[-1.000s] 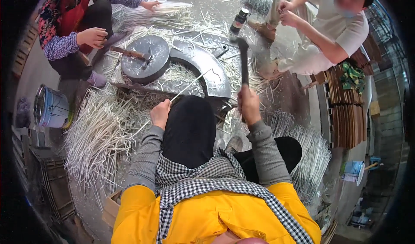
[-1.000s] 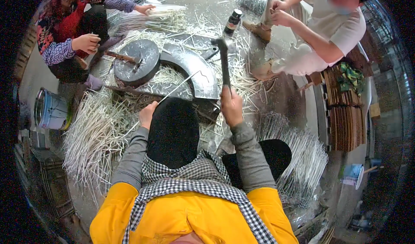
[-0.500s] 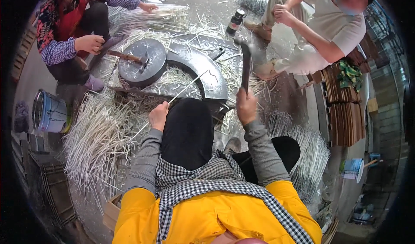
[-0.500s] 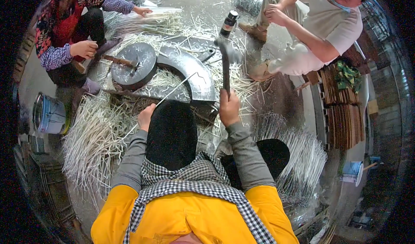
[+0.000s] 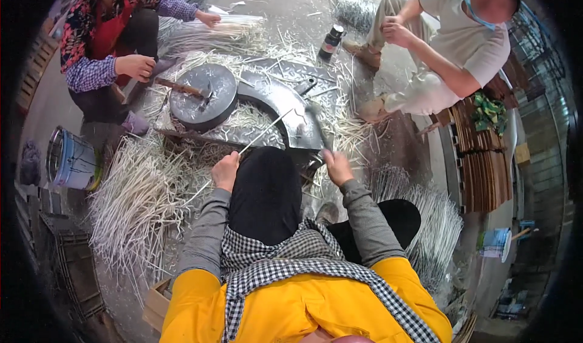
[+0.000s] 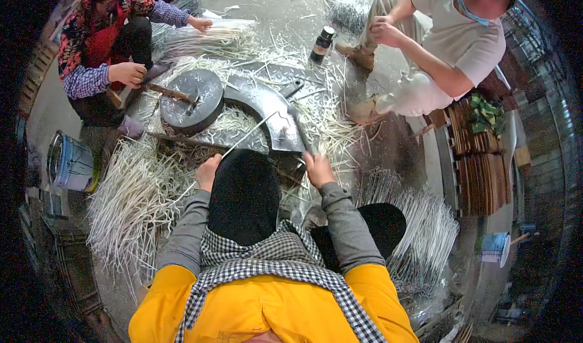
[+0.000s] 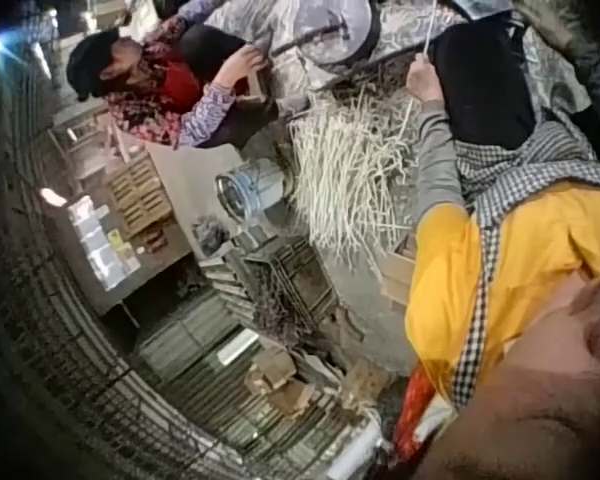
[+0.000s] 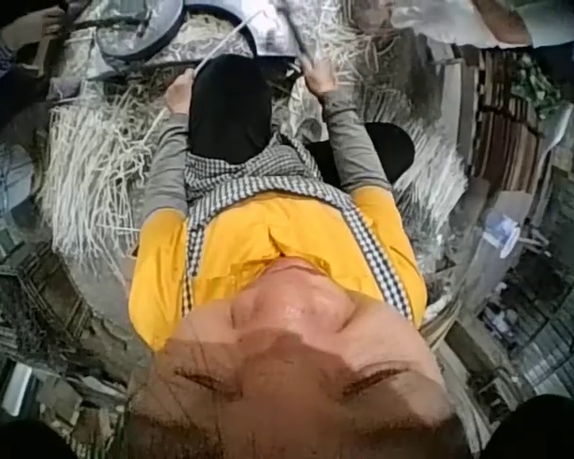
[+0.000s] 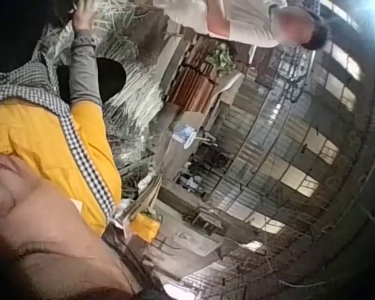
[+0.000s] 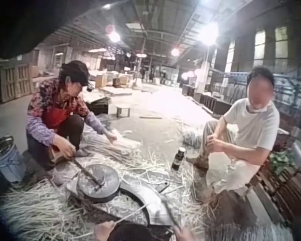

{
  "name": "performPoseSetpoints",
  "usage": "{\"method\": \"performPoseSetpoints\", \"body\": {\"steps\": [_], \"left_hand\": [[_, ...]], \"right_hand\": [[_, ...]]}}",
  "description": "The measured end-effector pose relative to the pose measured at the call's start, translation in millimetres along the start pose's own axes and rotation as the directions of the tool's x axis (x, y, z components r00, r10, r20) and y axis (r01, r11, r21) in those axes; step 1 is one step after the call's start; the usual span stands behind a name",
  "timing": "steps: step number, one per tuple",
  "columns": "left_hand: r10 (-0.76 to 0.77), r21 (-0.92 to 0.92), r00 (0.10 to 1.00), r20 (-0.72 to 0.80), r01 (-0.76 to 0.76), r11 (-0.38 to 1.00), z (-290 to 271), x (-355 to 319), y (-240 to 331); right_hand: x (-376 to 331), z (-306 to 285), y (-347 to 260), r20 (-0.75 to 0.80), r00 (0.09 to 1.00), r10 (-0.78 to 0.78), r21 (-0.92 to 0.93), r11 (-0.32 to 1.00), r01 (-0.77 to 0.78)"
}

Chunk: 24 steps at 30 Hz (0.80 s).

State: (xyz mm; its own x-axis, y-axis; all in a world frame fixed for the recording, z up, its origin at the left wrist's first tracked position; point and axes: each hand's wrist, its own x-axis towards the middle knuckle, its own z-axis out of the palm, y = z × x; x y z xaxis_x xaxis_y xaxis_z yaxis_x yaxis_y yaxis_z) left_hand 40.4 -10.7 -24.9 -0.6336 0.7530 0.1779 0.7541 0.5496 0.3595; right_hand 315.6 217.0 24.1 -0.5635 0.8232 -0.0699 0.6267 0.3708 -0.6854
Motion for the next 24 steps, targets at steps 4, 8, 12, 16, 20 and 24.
{"method": "performPoseSetpoints", "body": {"steps": [4, 8, 12, 16, 20, 24], "left_hand": [[-0.031, 0.036, 0.999, -0.012, 0.031, 0.999, 0.0, -0.7, -16.0], [0.018, -0.038, 0.999, -0.042, -0.02, 0.999, -2.9, -3.9, -18.6], [0.039, -0.034, 0.998, -0.056, -0.041, 0.999, 5.7, 7.2, 0.8], [-0.023, 0.025, 0.998, -0.059, 0.024, 0.999, -3.6, -2.0, -14.9], [-0.003, 0.013, 0.999, -0.049, 0.004, 1.0, -7.6, -12.4, -8.0], [-0.011, 0.01, 1.0, -0.008, 0.011, 1.0, -9.2, 1.7, -1.2]], "right_hand": [[2.5, -10.0, -46.6, 0.111, 0.992, 0.058, 0.035, 0.997, -0.062], [-13.7, -31.2, -98.1, -0.117, 0.991, -0.061, 0.171, 0.982, 0.08], [-12.5, 4.1, 21.0, -0.001, 1.0, 0.011, -0.042, 0.999, -0.011], [-15.9, -9.7, -27.2, 0.169, 0.979, 0.117, 0.041, 0.991, -0.125], [-17.0, -27.8, -90.5, 0.02, 0.997, 0.077, 0.434, 0.898, -0.078], [2.0, 2.4, -53.5, -0.289, 0.947, -0.144, 0.198, 0.958, 0.206]]}}
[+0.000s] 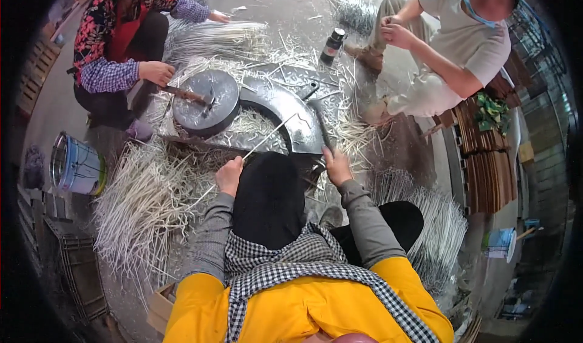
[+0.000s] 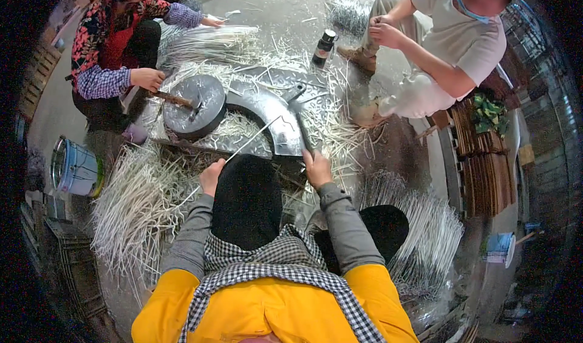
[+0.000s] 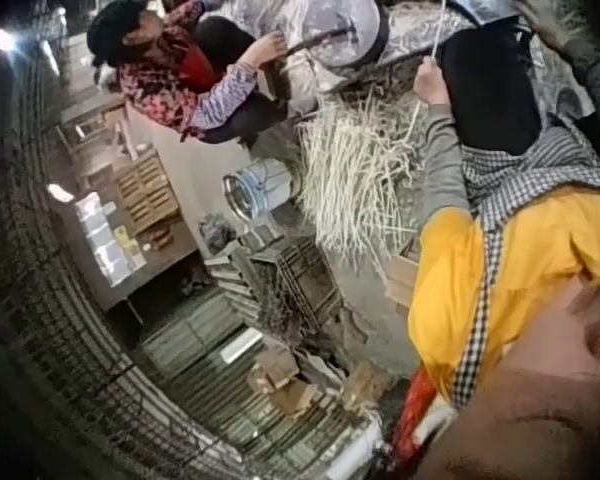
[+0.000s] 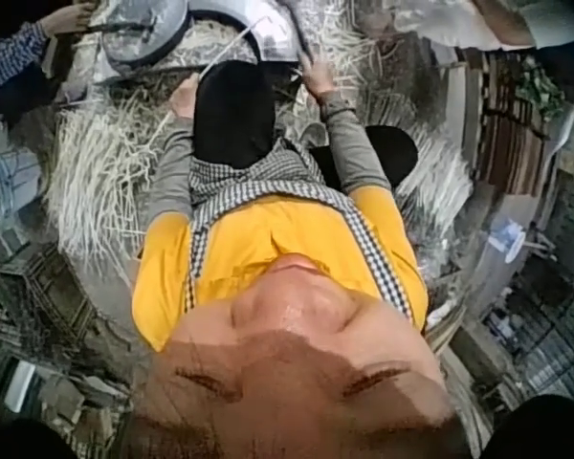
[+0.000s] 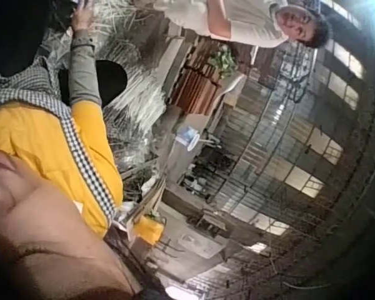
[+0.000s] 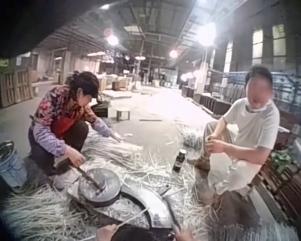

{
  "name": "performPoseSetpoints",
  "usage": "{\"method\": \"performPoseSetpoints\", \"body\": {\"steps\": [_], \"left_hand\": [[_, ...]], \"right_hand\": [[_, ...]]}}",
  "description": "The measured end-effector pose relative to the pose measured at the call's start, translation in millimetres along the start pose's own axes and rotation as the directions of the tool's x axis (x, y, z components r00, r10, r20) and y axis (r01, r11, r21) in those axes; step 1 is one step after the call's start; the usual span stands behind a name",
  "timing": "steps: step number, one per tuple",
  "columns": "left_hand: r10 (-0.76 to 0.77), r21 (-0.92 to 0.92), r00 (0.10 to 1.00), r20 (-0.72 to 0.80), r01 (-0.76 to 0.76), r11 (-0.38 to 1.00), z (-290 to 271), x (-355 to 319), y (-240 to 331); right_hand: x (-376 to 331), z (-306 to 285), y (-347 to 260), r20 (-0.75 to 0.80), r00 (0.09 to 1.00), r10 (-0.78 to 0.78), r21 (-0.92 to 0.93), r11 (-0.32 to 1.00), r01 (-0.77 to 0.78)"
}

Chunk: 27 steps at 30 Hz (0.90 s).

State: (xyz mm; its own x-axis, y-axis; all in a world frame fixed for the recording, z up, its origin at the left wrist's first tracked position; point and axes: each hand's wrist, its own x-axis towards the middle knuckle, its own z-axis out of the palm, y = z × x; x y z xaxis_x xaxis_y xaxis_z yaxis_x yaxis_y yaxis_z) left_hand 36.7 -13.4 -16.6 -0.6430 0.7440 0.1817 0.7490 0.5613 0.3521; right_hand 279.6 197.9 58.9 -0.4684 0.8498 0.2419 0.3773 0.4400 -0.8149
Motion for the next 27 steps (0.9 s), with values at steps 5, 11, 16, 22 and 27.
{"method": "performPoseSetpoints", "body": {"steps": [5, 11, 16, 22, 27], "left_hand": [[-0.056, 0.061, 0.993, 0.102, 0.05, 0.997, -3.9, -1.3, -7.0], [-0.035, 0.017, 0.995, 0.09, 0.034, 0.999, -12.3, 1.0, -10.1], [-0.033, 0.03, 0.993, 0.115, 0.03, 0.999, -16.5, 16.8, 9.4], [-0.076, 0.007, 0.987, 0.143, 0.076, 0.997, -31.9, 1.5, -6.9], [-0.046, -0.03, 0.984, 0.174, 0.052, 0.998, -27.7, 15.5, 20.5]], "right_hand": [[10.4, -3.7, -2.3, 0.305, 0.923, 0.234, -0.083, 0.972, -0.219], [8.5, 2.2, -55.7, -0.124, 0.988, -0.095, 0.137, 0.984, 0.112], [5.2, 7.6, 44.0, 0.267, 0.962, 0.06, -0.248, 0.969, 0.008], [10.3, -8.0, -74.9, 0.151, 0.987, 0.06, 0.162, 0.983, -0.085], [5.1, 9.6, 70.0, 0.047, 0.968, -0.245, -0.294, 0.923, 0.248]]}}
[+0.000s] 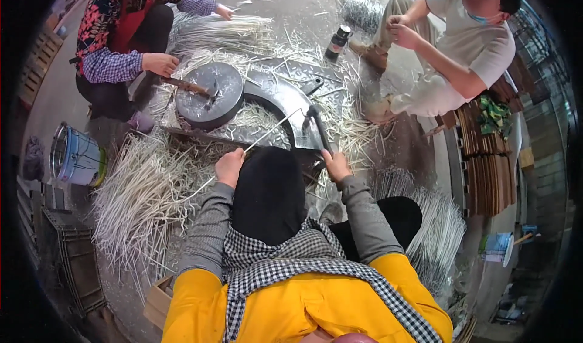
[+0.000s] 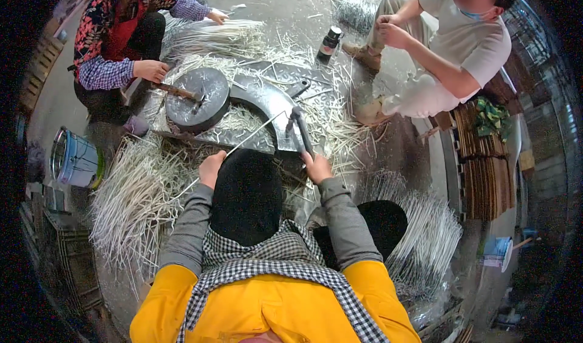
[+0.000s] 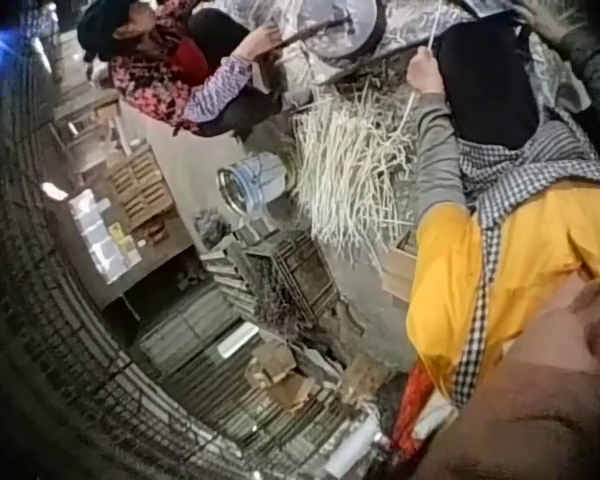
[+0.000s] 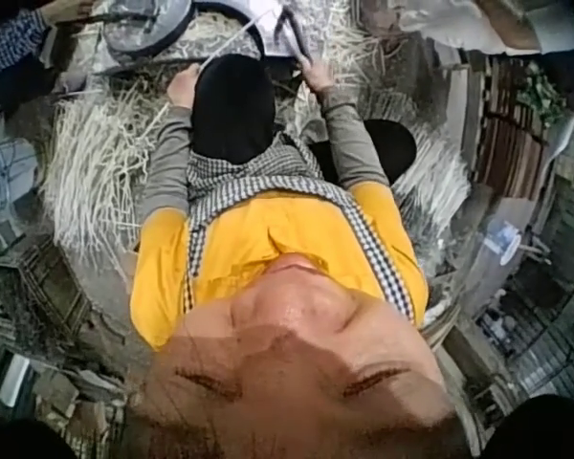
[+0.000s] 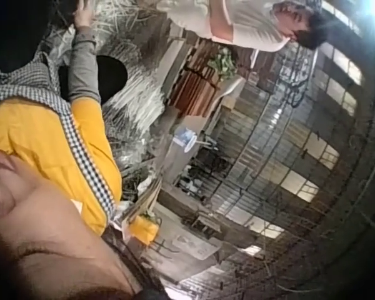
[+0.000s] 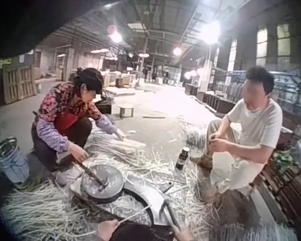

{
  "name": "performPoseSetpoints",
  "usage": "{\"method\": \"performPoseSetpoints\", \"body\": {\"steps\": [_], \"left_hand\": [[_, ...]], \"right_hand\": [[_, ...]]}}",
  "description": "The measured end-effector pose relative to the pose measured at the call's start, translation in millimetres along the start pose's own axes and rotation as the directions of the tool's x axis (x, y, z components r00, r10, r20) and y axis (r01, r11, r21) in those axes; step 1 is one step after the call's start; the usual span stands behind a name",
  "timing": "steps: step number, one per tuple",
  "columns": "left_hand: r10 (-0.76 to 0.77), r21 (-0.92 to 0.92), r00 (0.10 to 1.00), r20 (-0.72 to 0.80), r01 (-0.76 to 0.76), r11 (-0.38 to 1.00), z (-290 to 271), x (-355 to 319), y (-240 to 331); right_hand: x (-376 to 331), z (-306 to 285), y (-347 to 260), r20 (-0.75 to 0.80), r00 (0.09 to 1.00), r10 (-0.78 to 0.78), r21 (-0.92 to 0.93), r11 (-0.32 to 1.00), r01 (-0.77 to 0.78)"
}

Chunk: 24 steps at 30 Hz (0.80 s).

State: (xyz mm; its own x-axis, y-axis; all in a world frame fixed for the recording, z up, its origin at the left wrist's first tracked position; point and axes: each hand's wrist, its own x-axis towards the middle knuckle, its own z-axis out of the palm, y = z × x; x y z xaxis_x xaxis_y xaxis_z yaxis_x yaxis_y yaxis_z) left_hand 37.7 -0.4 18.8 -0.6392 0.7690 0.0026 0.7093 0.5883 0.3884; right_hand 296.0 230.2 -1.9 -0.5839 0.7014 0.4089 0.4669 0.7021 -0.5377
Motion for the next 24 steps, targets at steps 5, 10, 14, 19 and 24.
{"method": "performPoseSetpoints", "body": {"steps": [5, 10, 14, 19, 24], "left_hand": [[-0.051, -0.006, 0.999, 0.011, 0.051, 0.999, -5.8, -11.1, -19.0], [-0.027, -0.041, 0.999, 0.017, 0.028, 0.999, -5.1, -9.1, -14.8], [-0.035, -0.029, 0.999, 0.019, 0.035, 0.999, -3.9, -4.7, -8.9], [-0.033, -0.046, 0.999, 0.023, 0.034, 0.998, -1.2, -13.0, -23.3], [-0.019, -0.052, 0.999, 0.043, 0.021, 0.998, -14.9, -0.9, -5.2]], "right_hand": [[38.2, -49.1, -97.6, 0.363, 0.879, 0.308, 0.367, 0.82, -0.439], [29.1, -31.0, -85.9, 0.049, 0.972, 0.229, 0.376, 0.898, -0.23], [20.2, -9.6, -33.9, 0.317, 0.891, 0.324, 0.187, 0.9, -0.394], [54.1, -50.8, -125.0, 0.233, 0.923, 0.306, 0.636, 0.67, -0.383], [30.1, -13.9, -59.9, -0.073, 0.98, 0.185, 0.348, 0.926, -0.149]]}}
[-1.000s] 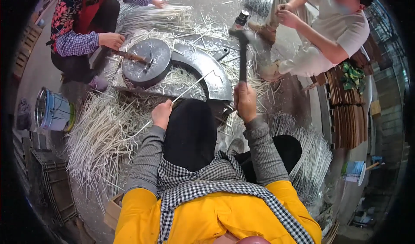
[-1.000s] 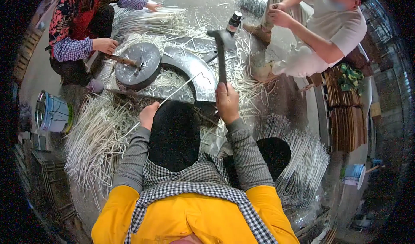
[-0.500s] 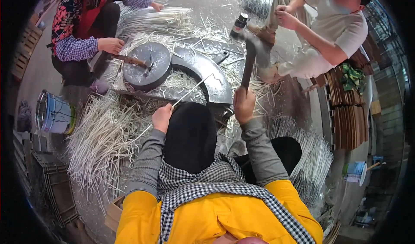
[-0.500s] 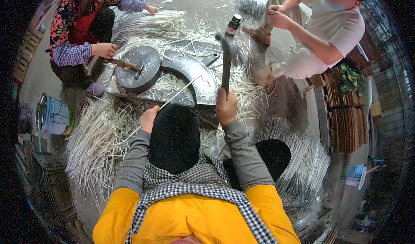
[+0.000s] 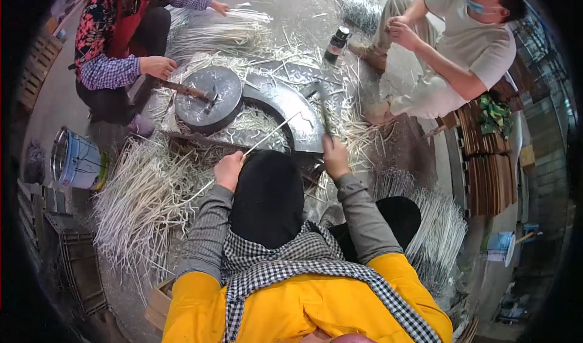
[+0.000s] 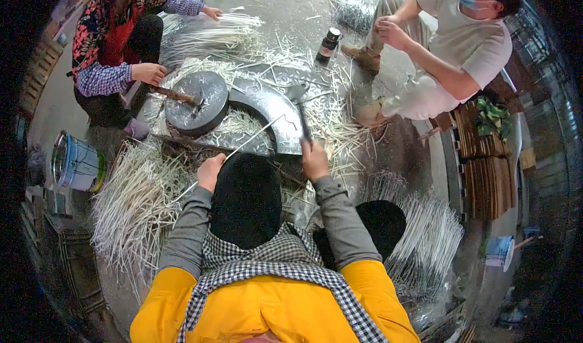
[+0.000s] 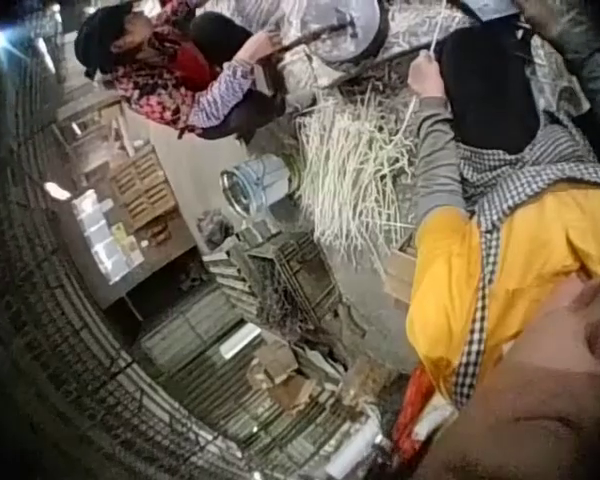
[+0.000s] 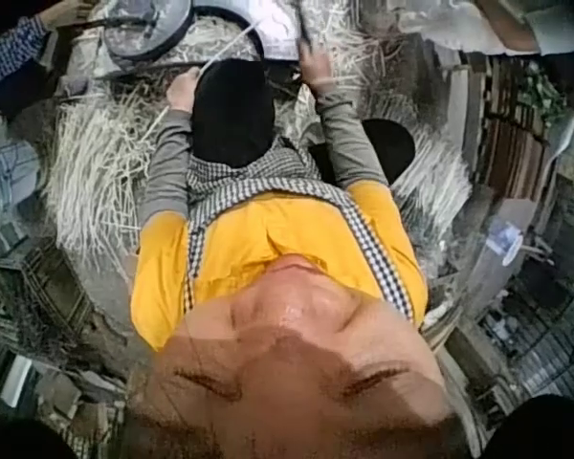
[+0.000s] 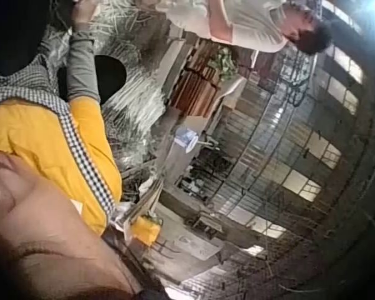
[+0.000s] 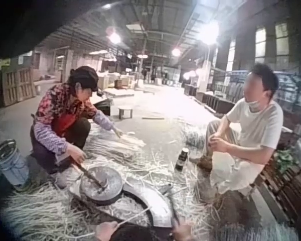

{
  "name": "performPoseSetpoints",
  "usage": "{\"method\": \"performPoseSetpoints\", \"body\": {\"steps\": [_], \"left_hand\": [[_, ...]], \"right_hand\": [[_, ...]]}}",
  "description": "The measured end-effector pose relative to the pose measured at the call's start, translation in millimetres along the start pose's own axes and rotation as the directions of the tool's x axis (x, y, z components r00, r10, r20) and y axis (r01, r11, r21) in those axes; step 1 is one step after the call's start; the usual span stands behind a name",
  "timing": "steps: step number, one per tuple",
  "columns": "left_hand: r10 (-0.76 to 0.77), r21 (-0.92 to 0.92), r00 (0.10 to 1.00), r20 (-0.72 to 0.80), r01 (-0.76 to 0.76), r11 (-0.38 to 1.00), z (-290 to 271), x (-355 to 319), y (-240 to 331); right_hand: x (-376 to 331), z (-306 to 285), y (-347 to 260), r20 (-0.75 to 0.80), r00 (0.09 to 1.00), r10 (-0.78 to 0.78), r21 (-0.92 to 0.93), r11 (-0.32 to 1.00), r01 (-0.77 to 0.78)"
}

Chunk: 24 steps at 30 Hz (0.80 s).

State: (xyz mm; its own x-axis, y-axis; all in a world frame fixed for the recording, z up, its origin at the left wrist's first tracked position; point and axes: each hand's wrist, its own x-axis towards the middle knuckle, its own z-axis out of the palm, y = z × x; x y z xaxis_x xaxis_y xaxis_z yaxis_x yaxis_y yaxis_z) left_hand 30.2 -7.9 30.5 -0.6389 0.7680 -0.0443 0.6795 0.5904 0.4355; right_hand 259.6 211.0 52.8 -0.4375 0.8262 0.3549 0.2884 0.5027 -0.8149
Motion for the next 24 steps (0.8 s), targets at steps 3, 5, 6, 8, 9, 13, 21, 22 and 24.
{"method": "performPoseSetpoints", "body": {"steps": [3, 5, 6, 8, 9, 13, 21, 22, 24], "left_hand": [[0.003, 0.004, 1.0, 0.003, -0.003, 1.0, -3.2, -0.8, -2.7], [-0.012, 0.008, 1.0, 0.011, 0.012, 1.0, -3.2, 3.5, -0.7], [-0.034, 0.011, 0.999, 0.02, 0.034, 0.999, -1.8, -0.1, -4.8], [-0.048, 0.019, 0.998, 0.035, 0.048, 0.999, -1.8, -7.5, -7.7], [-0.059, 0.027, 0.997, 0.04, 0.058, 0.998, -2.5, -10.3, -10.7], [-0.025, 0.018, 0.998, 0.05, 0.024, 1.0, -3.7, 2.5, 6.3], [-0.087, 0.028, 0.993, 0.081, 0.085, 0.996, -3.0, -5.1, -11.0], [-0.093, 0.033, 0.992, 0.082, 0.09, 0.995, -5.3, -3.7, -12.5], [-0.053, -0.006, 0.995, 0.08, 0.054, 0.999, -3.6, 6.5, 0.5]], "right_hand": [[-2.8, 7.5, -0.1, 0.3, 0.937, 0.178, -0.42, 0.907, -0.038], [9.2, 2.8, 4.7, 0.292, 0.927, 0.234, -0.135, 0.97, -0.202], [14.1, 3.6, -19.1, 0.31, 0.913, 0.264, 0.014, 0.959, -0.283], [15.0, 3.4, -56.0, 0.224, 0.956, 0.188, 0.08, 0.974, -0.21], [14.7, 6.5, -69.7, 0.127, 0.987, 0.104, 0.141, 0.982, -0.122], [-4.1, 13.9, 36.9, 0.216, 0.973, 0.075, -0.116, 0.992, -0.051], [23.4, 8.6, -62.8, 0.25, 0.936, 0.246, 0.298, 0.901, -0.316], [25.7, 9.9, -75.2, 0.147, 0.976, 0.158, 0.413, 0.887, -0.206], [18.1, 12.1, -2.7, 0.08, 0.994, -0.07, 0.162, 0.985, 0.057]]}}
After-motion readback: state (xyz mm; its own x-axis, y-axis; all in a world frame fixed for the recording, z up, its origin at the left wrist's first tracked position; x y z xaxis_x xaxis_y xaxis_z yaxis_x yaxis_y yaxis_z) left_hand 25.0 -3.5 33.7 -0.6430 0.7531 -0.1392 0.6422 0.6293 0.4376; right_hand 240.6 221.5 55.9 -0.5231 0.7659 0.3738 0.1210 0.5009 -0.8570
